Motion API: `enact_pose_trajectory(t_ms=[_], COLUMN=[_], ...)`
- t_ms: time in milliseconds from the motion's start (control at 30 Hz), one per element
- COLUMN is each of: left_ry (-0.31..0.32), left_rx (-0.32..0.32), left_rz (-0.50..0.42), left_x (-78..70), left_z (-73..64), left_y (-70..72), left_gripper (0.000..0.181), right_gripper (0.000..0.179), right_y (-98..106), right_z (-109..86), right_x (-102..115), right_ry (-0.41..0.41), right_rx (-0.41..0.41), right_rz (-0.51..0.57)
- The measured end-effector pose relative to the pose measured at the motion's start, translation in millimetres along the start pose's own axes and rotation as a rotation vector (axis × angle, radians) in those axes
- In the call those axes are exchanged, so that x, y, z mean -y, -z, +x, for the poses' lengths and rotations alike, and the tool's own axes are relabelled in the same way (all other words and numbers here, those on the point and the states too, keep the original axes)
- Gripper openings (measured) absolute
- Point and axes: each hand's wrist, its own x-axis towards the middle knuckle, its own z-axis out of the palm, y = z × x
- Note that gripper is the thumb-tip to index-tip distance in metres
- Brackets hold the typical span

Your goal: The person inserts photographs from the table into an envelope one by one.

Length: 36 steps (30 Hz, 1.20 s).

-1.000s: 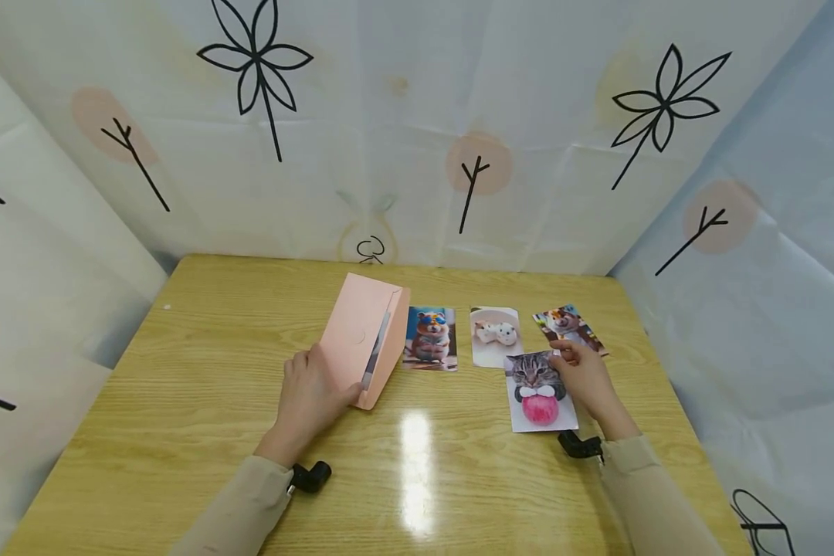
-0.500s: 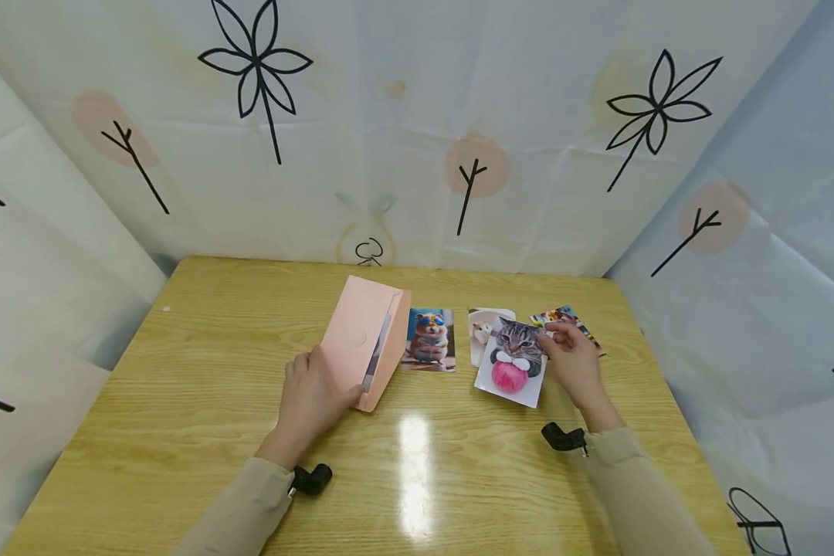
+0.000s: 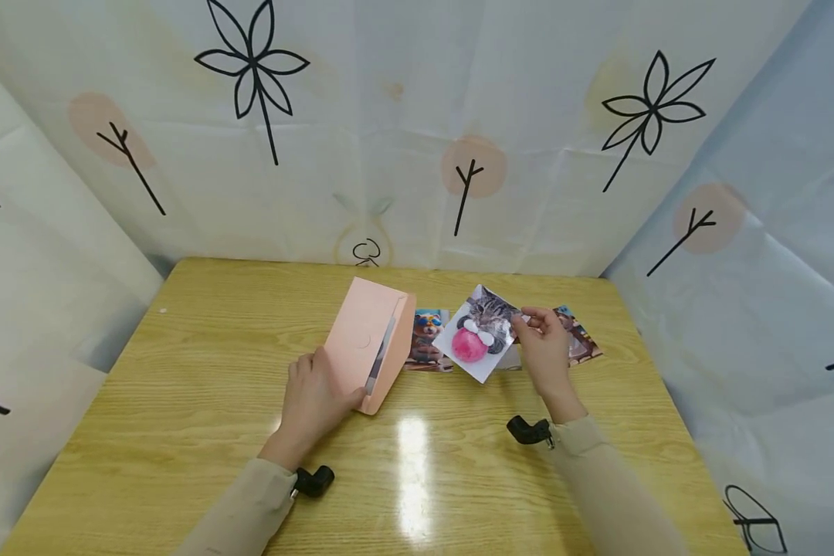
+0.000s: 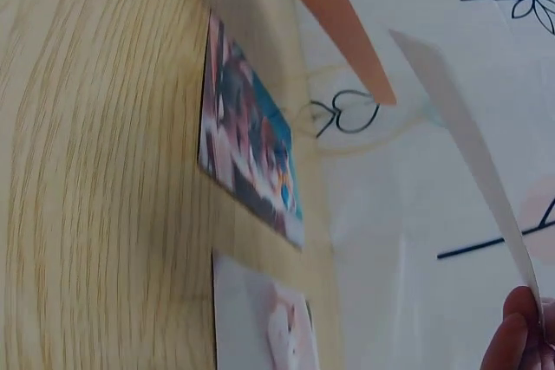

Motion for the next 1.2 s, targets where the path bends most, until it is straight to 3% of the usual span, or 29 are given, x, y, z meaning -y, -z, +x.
enact_pose_trajectory(t_ms=[400, 600, 767, 1033, 1200], left_ry=[-0.054, -0.071, -0.058, -0.064, -0.067], left_rx=[-0.039, -0.054, -0.037, -0.043, -0.046], left_rz=[0.035, 0.039, 0.044, 0.044, 0.047], left_x=[-4.1, -5.7, -7.8, -8.4, -8.3], left_z=[-1.0, -2.4, -2.9, -3.9, -3.6], left_y=[-2.6, -2.4, -3.7, -6.0, -6.4], left_gripper=[0.096, 0.096, 0.097, 0.099, 0.1], right_gripper=[0.03, 0.028, 0.026, 0.019, 0.017], right_y=[-36, -48, -59, -74, -75], right_z=[-6.9, -13.9, -17.9, -13.5, -13.0], right_x=[7, 11, 11, -19, -23], right_ry=[0.055, 0.095, 0.127, 0.145, 0.192], right_rx=[0.0, -0.032, -0.023, -0.052, -0.096], right_rz=[0.135, 0.079, 0.096, 0.001, -0.061])
